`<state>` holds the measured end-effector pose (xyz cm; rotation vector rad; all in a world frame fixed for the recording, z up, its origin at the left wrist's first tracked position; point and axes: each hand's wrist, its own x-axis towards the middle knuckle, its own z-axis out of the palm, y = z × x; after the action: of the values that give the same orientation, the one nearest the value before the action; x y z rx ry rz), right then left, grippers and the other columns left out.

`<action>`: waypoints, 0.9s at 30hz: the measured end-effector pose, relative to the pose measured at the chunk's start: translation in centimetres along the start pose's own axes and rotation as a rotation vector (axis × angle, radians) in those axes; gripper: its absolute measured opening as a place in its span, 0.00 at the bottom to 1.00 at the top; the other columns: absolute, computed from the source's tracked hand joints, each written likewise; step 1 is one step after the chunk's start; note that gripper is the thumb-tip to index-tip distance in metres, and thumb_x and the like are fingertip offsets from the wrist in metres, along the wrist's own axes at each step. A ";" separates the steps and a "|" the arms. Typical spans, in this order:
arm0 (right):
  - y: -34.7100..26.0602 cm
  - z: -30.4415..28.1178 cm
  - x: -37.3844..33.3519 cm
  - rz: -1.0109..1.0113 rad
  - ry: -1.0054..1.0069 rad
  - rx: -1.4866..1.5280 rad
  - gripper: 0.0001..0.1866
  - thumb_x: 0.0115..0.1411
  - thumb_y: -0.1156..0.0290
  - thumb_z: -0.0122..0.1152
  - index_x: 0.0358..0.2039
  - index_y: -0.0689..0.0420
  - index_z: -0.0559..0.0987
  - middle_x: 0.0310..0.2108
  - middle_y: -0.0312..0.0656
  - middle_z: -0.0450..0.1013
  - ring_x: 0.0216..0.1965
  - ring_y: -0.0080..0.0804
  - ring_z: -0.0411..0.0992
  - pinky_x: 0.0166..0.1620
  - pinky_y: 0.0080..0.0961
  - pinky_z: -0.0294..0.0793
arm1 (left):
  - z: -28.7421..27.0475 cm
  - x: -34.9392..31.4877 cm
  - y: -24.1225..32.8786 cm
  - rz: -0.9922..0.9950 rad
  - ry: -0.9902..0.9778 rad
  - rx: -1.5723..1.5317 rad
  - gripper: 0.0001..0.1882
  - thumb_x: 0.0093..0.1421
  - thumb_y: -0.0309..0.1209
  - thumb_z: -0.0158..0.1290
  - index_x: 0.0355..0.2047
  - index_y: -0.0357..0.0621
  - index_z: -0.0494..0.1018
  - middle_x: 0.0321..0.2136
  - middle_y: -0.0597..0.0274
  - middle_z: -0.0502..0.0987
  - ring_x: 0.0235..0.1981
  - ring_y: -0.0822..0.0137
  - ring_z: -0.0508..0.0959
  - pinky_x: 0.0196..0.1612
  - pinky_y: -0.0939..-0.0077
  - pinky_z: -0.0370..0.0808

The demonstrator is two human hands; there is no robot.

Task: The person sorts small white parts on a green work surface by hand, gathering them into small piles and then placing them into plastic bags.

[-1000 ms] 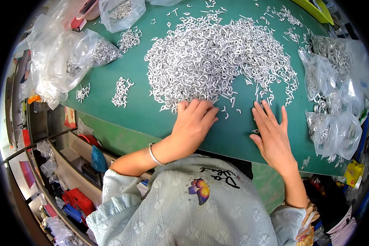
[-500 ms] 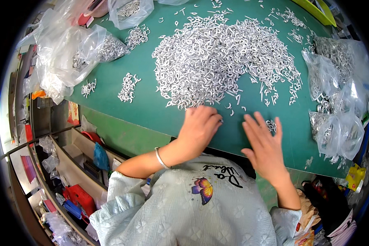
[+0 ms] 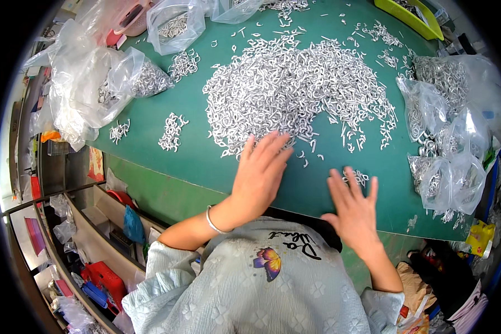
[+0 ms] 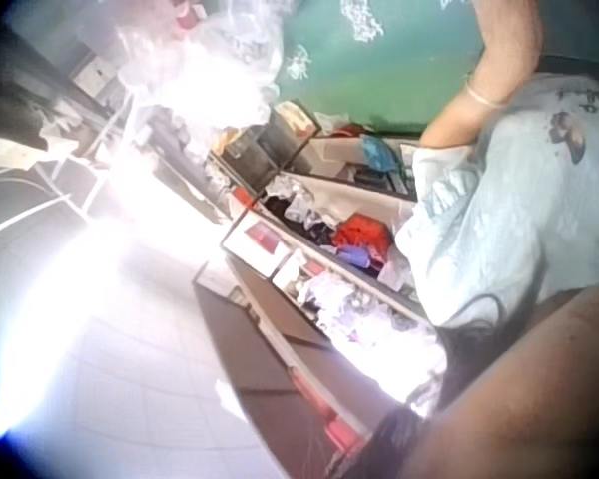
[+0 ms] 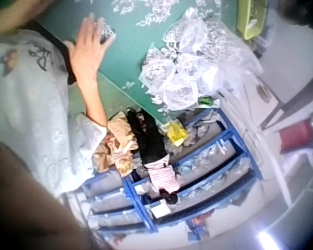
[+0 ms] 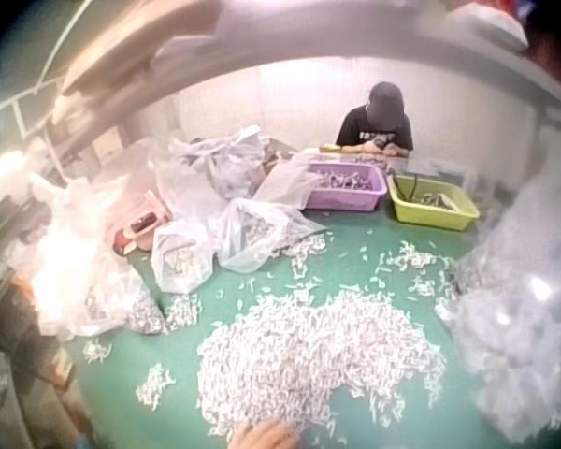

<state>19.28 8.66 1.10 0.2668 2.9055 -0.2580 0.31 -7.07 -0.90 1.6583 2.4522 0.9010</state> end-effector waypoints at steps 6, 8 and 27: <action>2.5 -1.4 0.1 0.055 0.212 0.171 0.35 0.54 0.64 0.65 0.61 0.60 0.67 0.67 0.44 0.57 0.70 0.44 0.50 0.65 0.64 0.39 | 0.8 3.2 -1.1 -0.009 -0.072 0.200 0.33 0.56 0.31 0.60 0.61 0.41 0.63 0.65 0.46 0.56 0.67 0.45 0.54 0.63 0.38 0.54; 2.4 -2.5 3.9 -0.026 0.284 0.280 0.33 0.56 0.65 0.64 0.61 0.61 0.67 0.67 0.44 0.57 0.69 0.45 0.50 0.66 0.61 0.41 | 1.8 4.6 -1.4 0.022 -0.082 0.283 0.35 0.57 0.38 0.59 0.62 0.41 0.61 0.64 0.42 0.56 0.67 0.44 0.55 0.63 0.38 0.54; 3.2 -2.7 2.8 -0.050 0.098 0.223 0.36 0.53 0.63 0.66 0.61 0.61 0.67 0.67 0.41 0.56 0.70 0.45 0.49 0.67 0.58 0.43 | 1.0 0.5 -0.1 0.219 -0.332 0.160 0.28 0.54 0.33 0.59 0.56 0.44 0.69 0.65 0.59 0.60 0.67 0.51 0.56 0.62 0.33 0.53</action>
<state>16.68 12.70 2.53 0.2483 2.9836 -0.5952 0.34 -6.19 -1.68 1.9729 2.1996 0.4068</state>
